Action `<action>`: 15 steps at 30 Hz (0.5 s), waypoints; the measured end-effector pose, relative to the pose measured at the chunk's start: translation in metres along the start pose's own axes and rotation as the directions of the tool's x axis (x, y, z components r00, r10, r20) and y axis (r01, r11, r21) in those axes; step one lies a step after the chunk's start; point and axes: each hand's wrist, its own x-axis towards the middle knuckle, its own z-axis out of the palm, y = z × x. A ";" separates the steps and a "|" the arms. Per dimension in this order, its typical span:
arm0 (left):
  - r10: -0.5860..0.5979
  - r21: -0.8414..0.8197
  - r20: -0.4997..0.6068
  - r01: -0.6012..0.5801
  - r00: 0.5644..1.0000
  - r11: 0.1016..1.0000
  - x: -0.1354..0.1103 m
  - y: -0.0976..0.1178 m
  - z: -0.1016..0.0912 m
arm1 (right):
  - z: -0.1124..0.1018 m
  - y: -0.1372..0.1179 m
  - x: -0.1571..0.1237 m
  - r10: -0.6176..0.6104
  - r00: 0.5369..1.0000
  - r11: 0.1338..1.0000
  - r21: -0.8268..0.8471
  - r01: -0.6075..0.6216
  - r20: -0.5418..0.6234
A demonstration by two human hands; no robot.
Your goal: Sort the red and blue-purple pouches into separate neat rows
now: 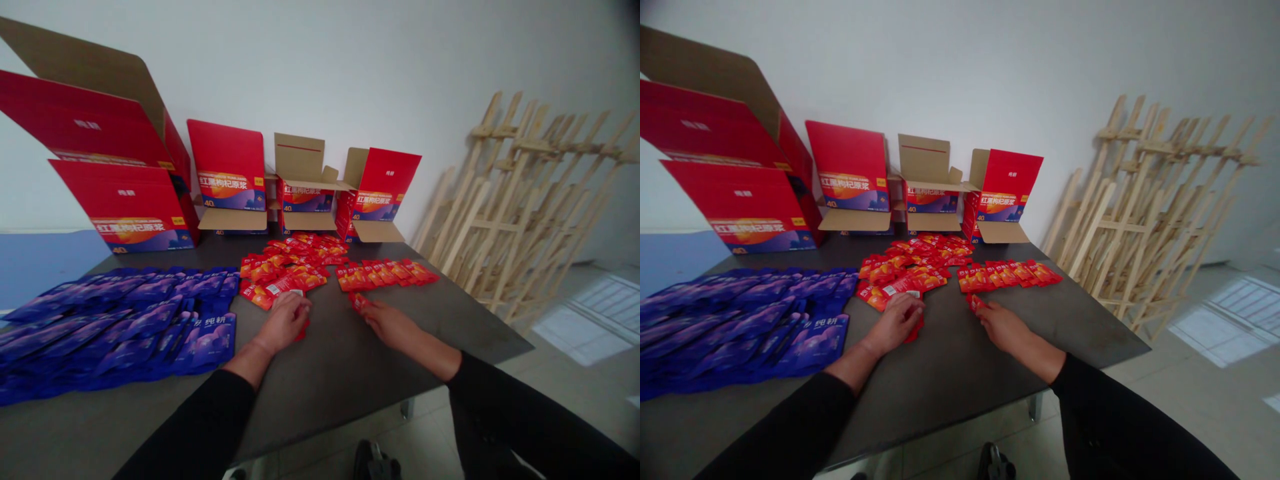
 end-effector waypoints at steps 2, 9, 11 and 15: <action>-0.005 -0.001 0.004 0.005 1.000 1.000 0.000 0.001 0.000 | 0.003 0.009 0.003 0.035 0.999 0.982 0.186 -0.029 -0.029; -0.025 -0.010 0.011 0.025 1.000 1.000 0.001 0.003 -0.001 | 0.008 0.006 -0.003 0.114 0.990 0.993 0.022 -0.117 0.080; -0.025 -0.010 0.007 0.025 1.000 1.000 0.001 0.003 -0.001 | 0.006 -0.002 -0.008 0.148 0.985 0.979 -0.151 -0.134 0.085; -0.026 -0.004 0.009 0.026 1.000 1.000 0.001 0.003 -0.001 | 0.009 -0.013 -0.012 0.179 0.980 0.958 -0.243 -0.154 0.084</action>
